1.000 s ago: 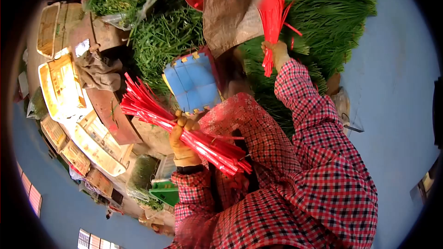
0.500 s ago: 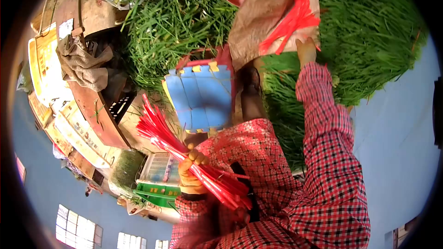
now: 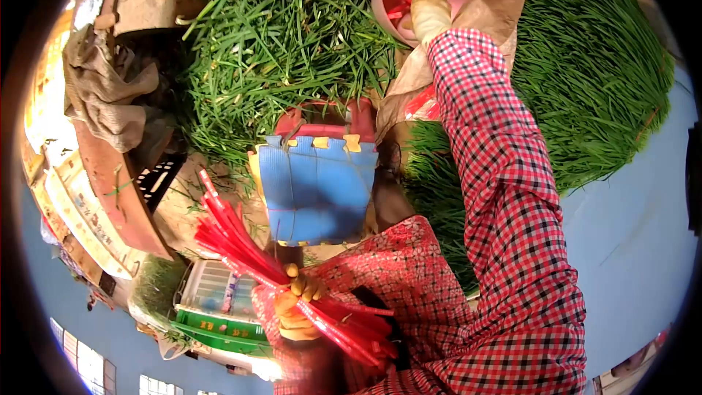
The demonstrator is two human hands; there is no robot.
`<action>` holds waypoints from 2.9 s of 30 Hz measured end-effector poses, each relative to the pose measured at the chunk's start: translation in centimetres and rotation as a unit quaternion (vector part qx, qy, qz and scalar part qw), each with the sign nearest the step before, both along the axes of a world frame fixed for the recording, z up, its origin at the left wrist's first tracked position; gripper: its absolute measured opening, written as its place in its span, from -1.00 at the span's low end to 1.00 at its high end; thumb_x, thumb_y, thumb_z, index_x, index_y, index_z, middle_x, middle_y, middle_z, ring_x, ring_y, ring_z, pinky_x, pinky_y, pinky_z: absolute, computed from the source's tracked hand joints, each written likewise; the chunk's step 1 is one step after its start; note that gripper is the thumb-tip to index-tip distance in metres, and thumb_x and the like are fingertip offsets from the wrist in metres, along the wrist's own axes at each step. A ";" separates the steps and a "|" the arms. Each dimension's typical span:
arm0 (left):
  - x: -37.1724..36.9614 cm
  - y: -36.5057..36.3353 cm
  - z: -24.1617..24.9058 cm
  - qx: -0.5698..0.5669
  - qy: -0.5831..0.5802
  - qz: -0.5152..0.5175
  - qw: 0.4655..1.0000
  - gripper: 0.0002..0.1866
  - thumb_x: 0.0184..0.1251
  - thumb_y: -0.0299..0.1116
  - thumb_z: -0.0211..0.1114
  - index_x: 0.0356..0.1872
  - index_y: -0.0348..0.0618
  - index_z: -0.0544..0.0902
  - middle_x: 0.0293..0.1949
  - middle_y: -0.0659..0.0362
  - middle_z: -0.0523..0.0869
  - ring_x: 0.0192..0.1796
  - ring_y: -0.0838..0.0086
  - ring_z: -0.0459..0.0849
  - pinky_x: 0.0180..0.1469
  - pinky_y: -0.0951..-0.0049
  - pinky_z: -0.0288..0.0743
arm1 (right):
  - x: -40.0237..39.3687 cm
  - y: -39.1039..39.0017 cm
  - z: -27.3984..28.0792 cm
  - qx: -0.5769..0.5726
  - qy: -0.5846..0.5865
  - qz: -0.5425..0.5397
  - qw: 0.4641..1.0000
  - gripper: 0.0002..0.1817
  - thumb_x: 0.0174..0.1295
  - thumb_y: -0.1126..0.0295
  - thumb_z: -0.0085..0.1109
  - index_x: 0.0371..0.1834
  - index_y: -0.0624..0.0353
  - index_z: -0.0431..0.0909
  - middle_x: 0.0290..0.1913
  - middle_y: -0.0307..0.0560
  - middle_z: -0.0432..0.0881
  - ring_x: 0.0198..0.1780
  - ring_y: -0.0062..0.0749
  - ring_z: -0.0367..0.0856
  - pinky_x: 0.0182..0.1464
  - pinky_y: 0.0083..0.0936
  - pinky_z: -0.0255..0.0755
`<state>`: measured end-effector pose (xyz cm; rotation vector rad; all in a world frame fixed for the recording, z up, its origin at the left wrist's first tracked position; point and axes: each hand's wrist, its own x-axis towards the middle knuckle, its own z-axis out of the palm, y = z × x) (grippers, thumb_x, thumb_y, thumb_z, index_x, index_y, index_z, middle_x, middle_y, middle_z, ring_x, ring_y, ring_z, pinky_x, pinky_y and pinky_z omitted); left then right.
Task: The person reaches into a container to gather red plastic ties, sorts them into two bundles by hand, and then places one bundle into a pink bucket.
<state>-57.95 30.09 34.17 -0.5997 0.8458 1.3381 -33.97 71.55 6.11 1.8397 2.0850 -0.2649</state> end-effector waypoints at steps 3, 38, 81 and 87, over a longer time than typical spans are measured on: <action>-0.6 -0.2 -1.4 0.035 -0.015 0.033 0.999 -0.65 0.15 -0.47 0.33 -0.02 -0.10 0.49 -0.63 0.50 0.27 -0.63 0.77 0.25 -0.45 0.64 0.17 | -0.3 1.1 -3.0 0.099 0.086 0.042 0.991 -0.04 -0.10 0.30 0.47 0.41 0.11 0.10 0.31 0.02 0.33 0.28 -0.14 0.37 0.20 -0.23 0.42; -0.7 5.2 6.6 0.066 0.019 -0.043 0.997 -0.51 0.01 -0.40 0.39 0.04 -0.14 0.50 -0.43 0.37 0.50 -0.45 0.63 0.38 -0.32 0.53 0.25 | 1.1 -6.3 29.1 -0.117 0.902 -0.283 0.303 -0.67 0.38 0.38 0.00 0.16 0.23 0.40 0.03 -0.10 0.60 0.27 -0.24 0.41 0.46 0.02 0.05; -1.1 5.9 7.4 0.089 -0.011 -0.034 0.995 -0.49 0.08 -0.42 0.33 0.12 -0.19 0.45 -0.42 0.36 0.38 -0.37 0.60 0.36 -0.21 0.50 0.28 | -0.9 -10.2 30.8 -0.151 0.913 -0.296 0.236 -0.62 0.41 0.33 -0.05 0.18 0.35 0.33 0.08 0.07 0.50 0.24 -0.14 0.43 0.36 0.10 0.24; -0.9 5.6 7.8 0.080 0.000 -0.024 0.997 -0.50 0.09 -0.42 0.33 0.11 -0.19 0.46 -0.42 0.36 0.38 -0.36 0.59 0.37 -0.20 0.49 0.28 | -1.5 -10.3 30.3 -0.183 0.905 -0.297 0.244 -0.61 0.43 0.31 -0.10 0.24 0.28 0.30 0.11 -0.11 0.51 0.32 -0.23 0.35 0.45 0.05 0.07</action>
